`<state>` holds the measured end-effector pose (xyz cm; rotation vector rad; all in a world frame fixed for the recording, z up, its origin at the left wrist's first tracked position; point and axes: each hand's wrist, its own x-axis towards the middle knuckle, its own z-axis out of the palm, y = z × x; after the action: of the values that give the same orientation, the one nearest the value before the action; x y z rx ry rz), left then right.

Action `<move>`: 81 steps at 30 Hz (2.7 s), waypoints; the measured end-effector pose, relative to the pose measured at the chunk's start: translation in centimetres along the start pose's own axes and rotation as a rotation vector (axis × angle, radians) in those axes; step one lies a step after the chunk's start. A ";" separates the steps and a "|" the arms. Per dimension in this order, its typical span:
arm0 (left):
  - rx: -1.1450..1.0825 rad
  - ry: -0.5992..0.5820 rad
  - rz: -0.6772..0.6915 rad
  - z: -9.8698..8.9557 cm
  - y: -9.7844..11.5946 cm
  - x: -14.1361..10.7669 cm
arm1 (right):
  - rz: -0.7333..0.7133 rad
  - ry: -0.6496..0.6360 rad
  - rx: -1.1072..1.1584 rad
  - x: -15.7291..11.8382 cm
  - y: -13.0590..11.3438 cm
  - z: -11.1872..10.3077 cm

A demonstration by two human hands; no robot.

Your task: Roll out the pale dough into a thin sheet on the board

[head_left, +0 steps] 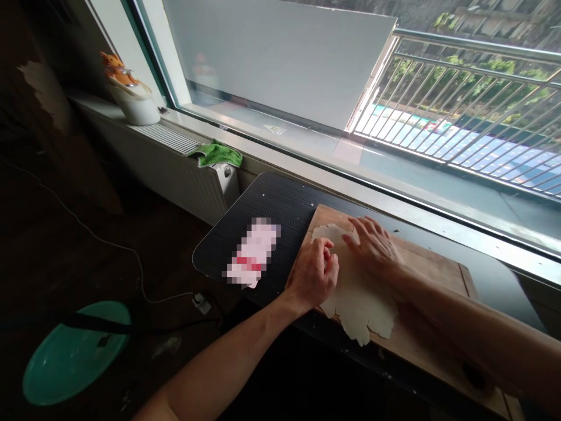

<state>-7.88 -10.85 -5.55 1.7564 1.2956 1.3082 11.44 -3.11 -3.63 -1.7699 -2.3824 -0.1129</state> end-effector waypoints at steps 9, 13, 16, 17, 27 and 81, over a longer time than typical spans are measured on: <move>-0.019 -0.001 0.006 0.0 -0.1 0.1 | -0.146 -0.040 0.057 1.2 0.5 0.2; -0.023 -0.013 -0.007 -0.1 0.0 0.1 | -0.082 -0.043 0.042 2.0 1.3 0.2; -0.032 -0.002 -0.004 -0.1 0.0 0.1 | -0.156 -0.084 0.084 1.8 1.1 0.2; -0.035 0.001 0.001 -0.1 0.0 0.1 | -0.209 -0.095 0.094 1.8 0.9 0.1; -0.041 0.002 -0.024 -0.2 0.1 0.0 | -0.255 -0.148 0.121 2.0 0.2 -0.4; -0.126 0.009 -0.026 -0.5 0.3 0.0 | -0.266 -0.141 0.124 4.2 0.7 0.1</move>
<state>-8.24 -10.99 -5.16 1.6438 1.2100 1.3541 10.89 1.03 -2.97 -1.4452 -2.6505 0.1285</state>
